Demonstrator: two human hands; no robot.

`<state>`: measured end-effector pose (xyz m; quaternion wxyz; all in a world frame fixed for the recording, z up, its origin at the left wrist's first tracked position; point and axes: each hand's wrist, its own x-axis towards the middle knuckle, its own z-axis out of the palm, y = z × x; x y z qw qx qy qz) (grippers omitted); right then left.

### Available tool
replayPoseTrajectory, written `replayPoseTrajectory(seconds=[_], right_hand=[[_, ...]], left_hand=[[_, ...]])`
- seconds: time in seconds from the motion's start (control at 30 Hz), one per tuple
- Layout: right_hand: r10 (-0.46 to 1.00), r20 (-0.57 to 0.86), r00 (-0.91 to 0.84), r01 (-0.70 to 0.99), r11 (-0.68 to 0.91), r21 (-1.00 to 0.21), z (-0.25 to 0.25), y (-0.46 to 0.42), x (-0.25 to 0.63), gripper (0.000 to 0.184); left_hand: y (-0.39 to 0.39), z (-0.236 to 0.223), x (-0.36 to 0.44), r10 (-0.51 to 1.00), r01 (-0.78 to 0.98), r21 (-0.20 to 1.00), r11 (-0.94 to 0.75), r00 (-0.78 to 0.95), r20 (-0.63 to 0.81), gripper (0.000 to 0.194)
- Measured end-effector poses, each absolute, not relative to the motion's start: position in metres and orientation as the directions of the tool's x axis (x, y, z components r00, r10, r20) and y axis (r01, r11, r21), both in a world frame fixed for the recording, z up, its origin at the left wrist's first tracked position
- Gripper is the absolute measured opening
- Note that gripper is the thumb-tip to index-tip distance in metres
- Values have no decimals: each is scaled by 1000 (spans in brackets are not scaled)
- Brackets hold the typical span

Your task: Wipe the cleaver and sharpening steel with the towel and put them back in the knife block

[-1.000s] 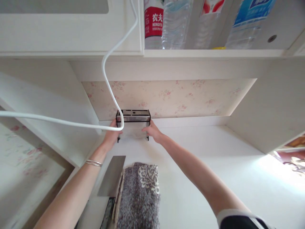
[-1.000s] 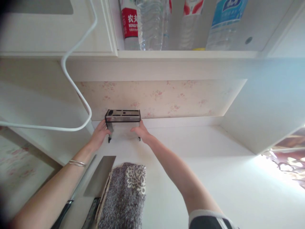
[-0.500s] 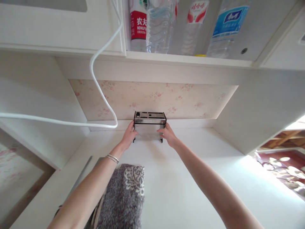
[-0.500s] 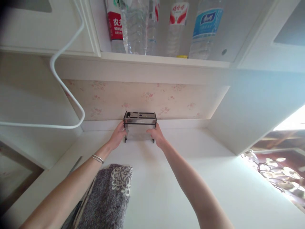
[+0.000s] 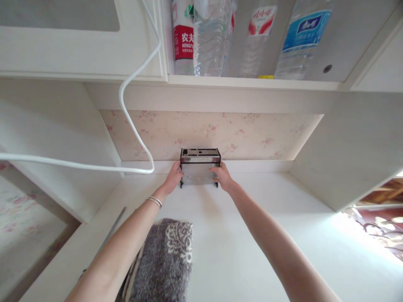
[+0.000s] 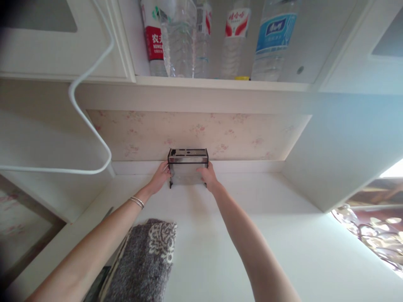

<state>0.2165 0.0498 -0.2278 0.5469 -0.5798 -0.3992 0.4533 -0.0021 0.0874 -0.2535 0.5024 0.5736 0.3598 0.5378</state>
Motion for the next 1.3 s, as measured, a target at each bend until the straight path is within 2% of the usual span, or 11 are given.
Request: replayPoseTrajectory(seconds=[0.17, 0.3, 0.5, 0.6, 0.7, 0.8, 0.9, 0.97, 1.07, 1.17, 1.3], right_hand=[[949, -120, 291, -16, -121, -993, -226, 42, 218, 73], [937, -196, 288, -12, -201, -980, -231, 12, 213, 80], [878, -478, 12, -58, -476, -877, -273, -97, 183, 61], [819, -558, -136, -140, -574, -807, -293, -150, 166, 59], [777, -579, -248, -222, -627, -746, -299, -180, 152, 51], [766, -528, -367, -242, -626, -741, -297, -189, 136, 32], [761, -551, -342, -187, -630, -754, -297, -186, 117, 29], [771, -578, -268, -75, -615, -785, -300, -185, 103, 34], [835, -485, -261, 53, -489, -871, -302, -186, 86, 35], [856, -371, -361, 9, -395, -919, -300, -187, 82, 37], [855, -389, -343, -14, -418, -908, -293, -178, 101, 43]], left_hand=[[81, -245, -12, 962, -31, 974, -223, 154, 225, 66], [58, -246, -29, 975, 105, 969, -222, 19, 221, 48], [-45, -255, -88, 975, 320, 929, -187, -58, 216, 10], [-110, -262, -132, 971, 418, 897, -144, -113, 209, 17], [-169, -275, -170, 944, 639, 769, 13, -263, 202, 26], [-213, -292, -187, 948, 789, 605, 103, -261, 180, 30], [-239, -305, -187, 983, 882, 460, 102, -159, 87, 30], [-247, -311, -182, 992, 921, 379, 87, -114, 49, 30], [-248, -315, -175, 996, 951, 300, 72, -85, 29, 32], [-243, -314, -169, 995, 965, 240, 103, -100, -26, 36], [-232, -310, -163, 985, 971, 177, 159, -145, -90, 42]])
